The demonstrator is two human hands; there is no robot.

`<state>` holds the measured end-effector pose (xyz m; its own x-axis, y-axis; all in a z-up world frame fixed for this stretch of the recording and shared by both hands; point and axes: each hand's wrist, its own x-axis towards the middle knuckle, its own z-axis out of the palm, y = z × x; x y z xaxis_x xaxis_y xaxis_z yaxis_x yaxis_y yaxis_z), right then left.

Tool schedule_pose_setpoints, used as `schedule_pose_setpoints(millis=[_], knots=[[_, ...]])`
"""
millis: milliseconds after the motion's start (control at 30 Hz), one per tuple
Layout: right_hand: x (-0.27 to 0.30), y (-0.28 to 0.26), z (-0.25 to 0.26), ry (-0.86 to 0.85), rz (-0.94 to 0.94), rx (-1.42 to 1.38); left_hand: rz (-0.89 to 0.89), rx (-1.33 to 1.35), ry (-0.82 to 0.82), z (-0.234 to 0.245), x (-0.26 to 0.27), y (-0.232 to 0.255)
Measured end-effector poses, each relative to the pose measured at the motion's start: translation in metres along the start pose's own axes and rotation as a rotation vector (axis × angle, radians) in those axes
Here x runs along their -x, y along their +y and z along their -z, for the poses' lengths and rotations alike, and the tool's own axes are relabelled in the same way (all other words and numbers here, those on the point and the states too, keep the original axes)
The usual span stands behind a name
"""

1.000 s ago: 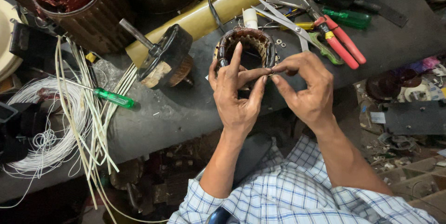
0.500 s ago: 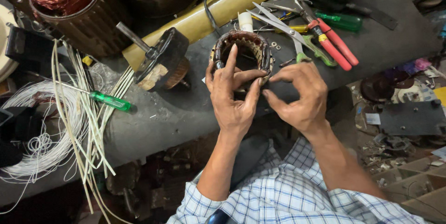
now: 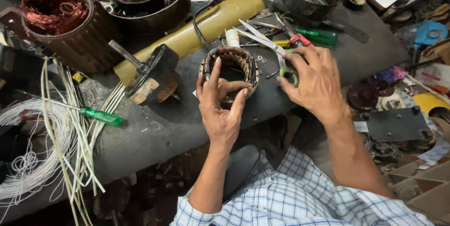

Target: The person works on a cylindrical electrical component, using pliers to adjust internal wires and a screwdriver to manipulate parts. They also use scissors to cut a wire and handle small metal rings.

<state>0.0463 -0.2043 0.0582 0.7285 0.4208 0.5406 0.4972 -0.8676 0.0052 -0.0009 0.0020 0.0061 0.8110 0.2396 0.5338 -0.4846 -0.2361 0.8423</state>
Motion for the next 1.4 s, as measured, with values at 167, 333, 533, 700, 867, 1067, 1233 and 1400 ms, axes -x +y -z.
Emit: schedule_pose_setpoints(millis=[167,333,533,700,867,1067,1233,1400], knots=[[-0.004,-0.006,-0.001,-0.126,-0.008,0.156,-0.018,-0.029,0.018,0.0,0.0,0.001],[-0.003,0.004,-0.011,0.015,0.028,0.063,-0.023,-0.032,0.035,-0.001,-0.001,0.001],[-0.013,0.038,-0.024,0.066,0.061,-0.025,-0.035,-0.032,0.033,-0.001,0.0,-0.001],[-0.009,0.069,-0.025,0.137,-0.132,-0.342,-0.049,-0.016,0.023,0.0,0.0,-0.001],[0.028,0.089,-0.007,0.556,-0.213,-0.753,-0.048,-0.037,-0.01,0.003,0.0,-0.002],[0.084,0.083,0.024,0.669,-0.358,-1.373,-0.025,-0.017,-0.027,0.003,-0.001,-0.003],[0.141,0.096,0.032,0.506,-0.621,-1.321,-0.027,-0.009,-0.026,0.004,0.0,-0.005],[0.205,0.1,0.023,0.596,-0.717,-1.549,-0.011,-0.005,0.006,0.001,0.001,-0.003]])
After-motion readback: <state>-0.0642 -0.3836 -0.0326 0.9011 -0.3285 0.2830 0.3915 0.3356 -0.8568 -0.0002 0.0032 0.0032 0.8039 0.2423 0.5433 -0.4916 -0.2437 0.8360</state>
